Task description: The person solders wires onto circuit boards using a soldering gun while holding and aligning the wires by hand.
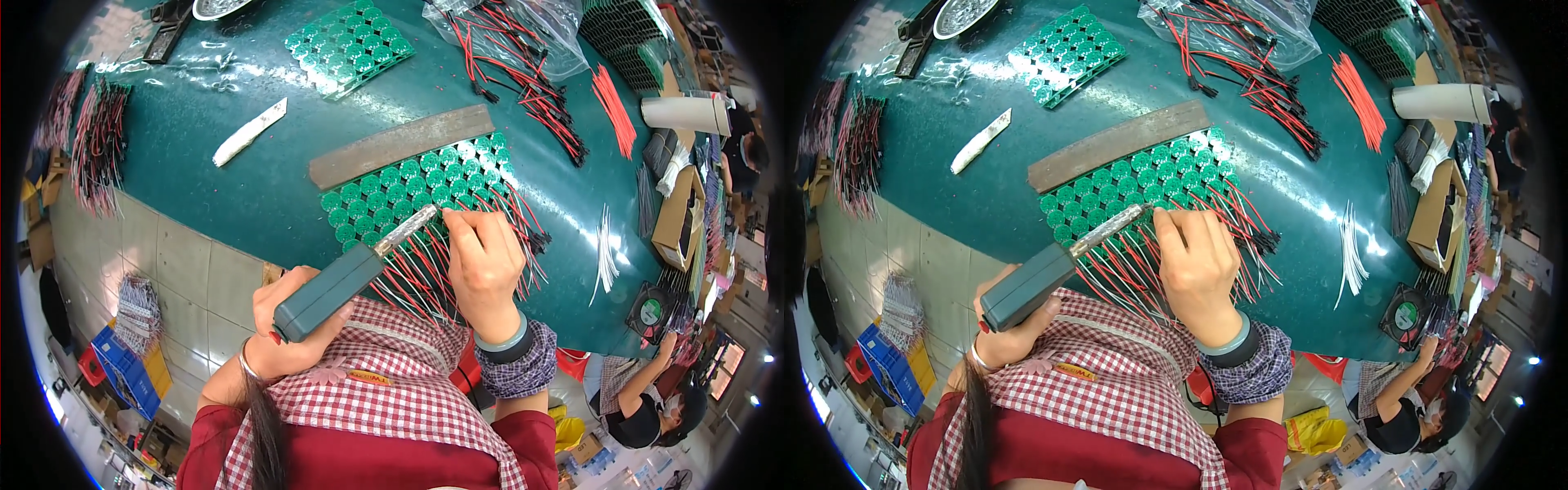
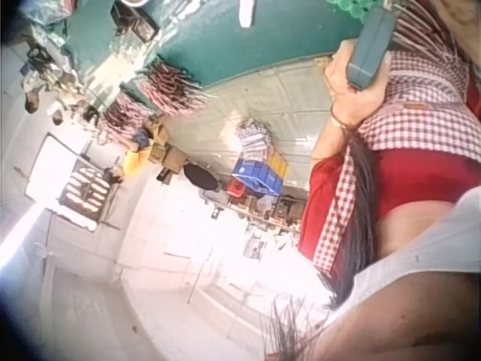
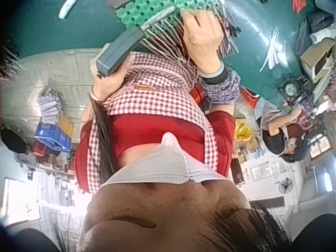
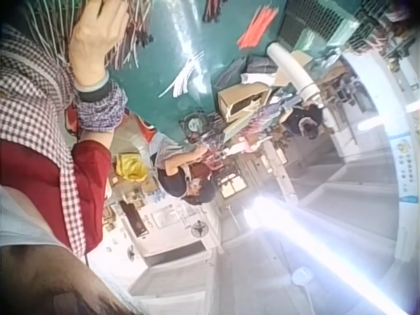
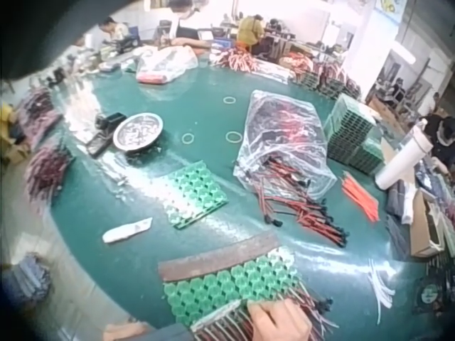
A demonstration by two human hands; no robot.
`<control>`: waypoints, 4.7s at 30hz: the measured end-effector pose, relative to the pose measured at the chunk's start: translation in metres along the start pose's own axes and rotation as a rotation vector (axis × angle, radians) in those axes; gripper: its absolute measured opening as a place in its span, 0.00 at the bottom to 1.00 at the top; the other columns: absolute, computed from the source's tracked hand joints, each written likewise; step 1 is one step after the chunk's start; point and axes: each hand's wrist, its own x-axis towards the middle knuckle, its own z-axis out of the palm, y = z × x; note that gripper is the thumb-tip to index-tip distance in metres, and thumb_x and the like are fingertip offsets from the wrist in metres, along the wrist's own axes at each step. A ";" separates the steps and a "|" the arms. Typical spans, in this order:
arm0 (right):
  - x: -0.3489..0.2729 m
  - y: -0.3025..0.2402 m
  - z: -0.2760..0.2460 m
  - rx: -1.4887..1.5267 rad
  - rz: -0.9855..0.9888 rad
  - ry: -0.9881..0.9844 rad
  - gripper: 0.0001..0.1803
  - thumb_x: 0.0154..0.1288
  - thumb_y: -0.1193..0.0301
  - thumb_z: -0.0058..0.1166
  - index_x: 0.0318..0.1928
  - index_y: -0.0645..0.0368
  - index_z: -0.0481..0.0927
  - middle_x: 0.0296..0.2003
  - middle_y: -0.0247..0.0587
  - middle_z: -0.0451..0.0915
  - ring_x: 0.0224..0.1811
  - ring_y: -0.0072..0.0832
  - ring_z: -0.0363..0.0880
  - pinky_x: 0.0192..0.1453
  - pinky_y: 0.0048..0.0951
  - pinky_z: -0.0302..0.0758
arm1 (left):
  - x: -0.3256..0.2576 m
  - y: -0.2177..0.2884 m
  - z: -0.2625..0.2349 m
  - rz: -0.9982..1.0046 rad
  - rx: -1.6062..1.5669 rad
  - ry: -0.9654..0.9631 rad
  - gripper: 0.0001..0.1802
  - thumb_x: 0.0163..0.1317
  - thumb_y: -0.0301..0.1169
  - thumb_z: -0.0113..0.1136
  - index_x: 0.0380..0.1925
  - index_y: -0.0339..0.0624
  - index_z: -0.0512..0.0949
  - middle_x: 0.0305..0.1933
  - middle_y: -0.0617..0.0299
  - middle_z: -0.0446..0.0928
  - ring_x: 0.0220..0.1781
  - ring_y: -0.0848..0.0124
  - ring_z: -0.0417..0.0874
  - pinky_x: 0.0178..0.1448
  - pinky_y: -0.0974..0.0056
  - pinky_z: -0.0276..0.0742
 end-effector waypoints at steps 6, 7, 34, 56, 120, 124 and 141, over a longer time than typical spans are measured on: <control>-0.001 0.000 0.001 -0.013 0.005 0.012 0.14 0.50 0.81 0.61 0.40 0.62 0.83 0.32 0.38 0.78 0.32 0.32 0.78 0.35 0.32 0.74 | 0.001 0.001 0.000 0.053 0.004 0.033 0.13 0.50 0.19 0.71 0.37 0.32 0.79 0.32 0.55 0.82 0.30 0.66 0.85 0.35 0.67 0.78; -0.001 0.000 0.001 -0.013 0.005 0.013 0.14 0.50 0.81 0.61 0.40 0.62 0.83 0.32 0.38 0.78 0.32 0.32 0.78 0.35 0.32 0.74 | 0.001 0.000 0.001 0.064 0.011 0.032 0.14 0.50 0.19 0.70 0.37 0.32 0.79 0.32 0.55 0.82 0.31 0.66 0.85 0.35 0.67 0.78; -0.001 -0.001 0.001 -0.025 -0.006 0.004 0.14 0.51 0.81 0.59 0.42 0.62 0.83 0.32 0.37 0.79 0.32 0.31 0.78 0.34 0.32 0.73 | -0.002 -0.004 0.005 0.036 -0.004 0.039 0.12 0.51 0.19 0.70 0.35 0.32 0.79 0.31 0.57 0.81 0.28 0.68 0.83 0.32 0.67 0.77; 0.011 -0.001 -0.017 -0.001 0.024 -0.067 0.14 0.52 0.81 0.58 0.41 0.62 0.83 0.34 0.38 0.79 0.35 0.34 0.79 0.38 0.34 0.76 | -0.009 -0.015 0.007 -0.044 -0.110 0.088 0.16 0.52 0.21 0.70 0.42 0.31 0.82 0.35 0.55 0.81 0.32 0.65 0.83 0.37 0.65 0.77; 0.000 -0.015 0.008 -0.014 -0.055 0.014 0.13 0.49 0.80 0.59 0.39 0.63 0.82 0.33 0.37 0.80 0.35 0.33 0.78 0.34 0.32 0.75 | -0.018 -0.015 -0.008 0.038 -0.008 0.063 0.14 0.50 0.20 0.71 0.38 0.31 0.80 0.33 0.55 0.81 0.29 0.66 0.84 0.33 0.66 0.78; 0.000 -0.015 0.008 -0.019 -0.053 0.011 0.13 0.49 0.79 0.59 0.39 0.63 0.82 0.33 0.37 0.79 0.35 0.33 0.78 0.34 0.32 0.74 | -0.019 -0.015 -0.010 0.061 0.019 0.050 0.14 0.50 0.20 0.71 0.38 0.31 0.81 0.33 0.56 0.81 0.29 0.66 0.84 0.34 0.65 0.78; 0.002 -0.017 0.007 -0.110 -0.091 -0.015 0.13 0.52 0.76 0.57 0.40 0.63 0.81 0.35 0.38 0.79 0.36 0.32 0.78 0.36 0.32 0.73 | -0.018 -0.016 -0.005 0.066 -0.006 0.070 0.13 0.50 0.20 0.71 0.37 0.31 0.80 0.32 0.55 0.81 0.28 0.66 0.84 0.33 0.66 0.78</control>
